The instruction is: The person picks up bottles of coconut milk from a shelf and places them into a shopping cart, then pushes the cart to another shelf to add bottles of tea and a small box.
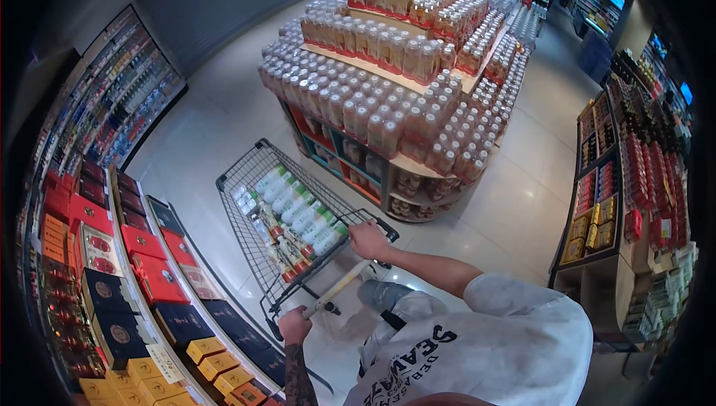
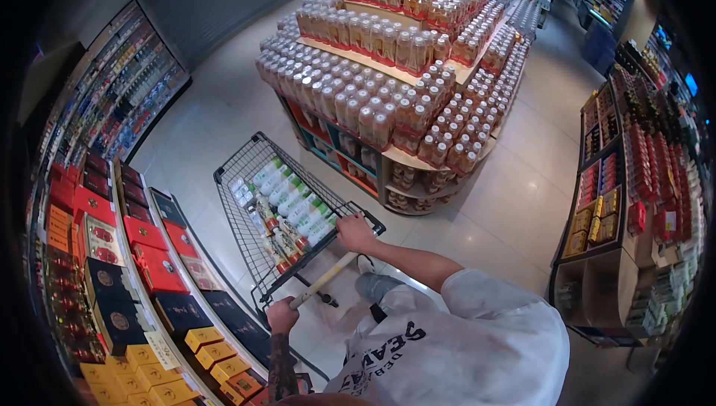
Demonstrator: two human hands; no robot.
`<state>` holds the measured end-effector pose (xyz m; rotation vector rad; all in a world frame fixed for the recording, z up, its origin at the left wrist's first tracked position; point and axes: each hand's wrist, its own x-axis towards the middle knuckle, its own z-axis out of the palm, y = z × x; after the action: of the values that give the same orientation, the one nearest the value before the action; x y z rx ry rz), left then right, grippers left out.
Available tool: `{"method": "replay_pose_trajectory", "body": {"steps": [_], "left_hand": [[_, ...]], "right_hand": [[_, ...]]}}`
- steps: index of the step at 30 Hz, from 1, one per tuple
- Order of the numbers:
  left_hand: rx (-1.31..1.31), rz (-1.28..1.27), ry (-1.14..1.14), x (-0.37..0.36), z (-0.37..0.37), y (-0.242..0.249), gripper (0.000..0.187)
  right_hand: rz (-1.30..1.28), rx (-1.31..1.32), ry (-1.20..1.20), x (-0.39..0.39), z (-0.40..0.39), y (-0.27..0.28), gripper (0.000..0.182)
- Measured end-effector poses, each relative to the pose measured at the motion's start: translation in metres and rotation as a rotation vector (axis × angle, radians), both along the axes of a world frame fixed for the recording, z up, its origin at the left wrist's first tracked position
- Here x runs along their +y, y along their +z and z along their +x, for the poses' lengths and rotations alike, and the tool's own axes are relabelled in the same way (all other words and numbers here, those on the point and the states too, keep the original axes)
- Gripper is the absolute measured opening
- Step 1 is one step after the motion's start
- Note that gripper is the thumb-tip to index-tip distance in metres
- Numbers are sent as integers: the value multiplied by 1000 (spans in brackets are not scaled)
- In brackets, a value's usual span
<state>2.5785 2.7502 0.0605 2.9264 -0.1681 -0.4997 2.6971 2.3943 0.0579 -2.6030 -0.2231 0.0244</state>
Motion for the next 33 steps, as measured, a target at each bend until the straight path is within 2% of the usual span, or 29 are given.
{"method": "replay_pose_trajectory", "body": {"steps": [8, 20, 33], "left_hand": [[62, 8, -3, 35, 144, 0, 32], [-41, -68, -52, 101, 337, -8, 20], [22, -57, -180, 230, 589, -20, 22]], "right_hand": [[-49, -65, 55, 36, 147, -23, 16], [2, -33, 34, 98, 337, -35, 16], [9, -26, -34, 210, 541, -43, 19]]}}
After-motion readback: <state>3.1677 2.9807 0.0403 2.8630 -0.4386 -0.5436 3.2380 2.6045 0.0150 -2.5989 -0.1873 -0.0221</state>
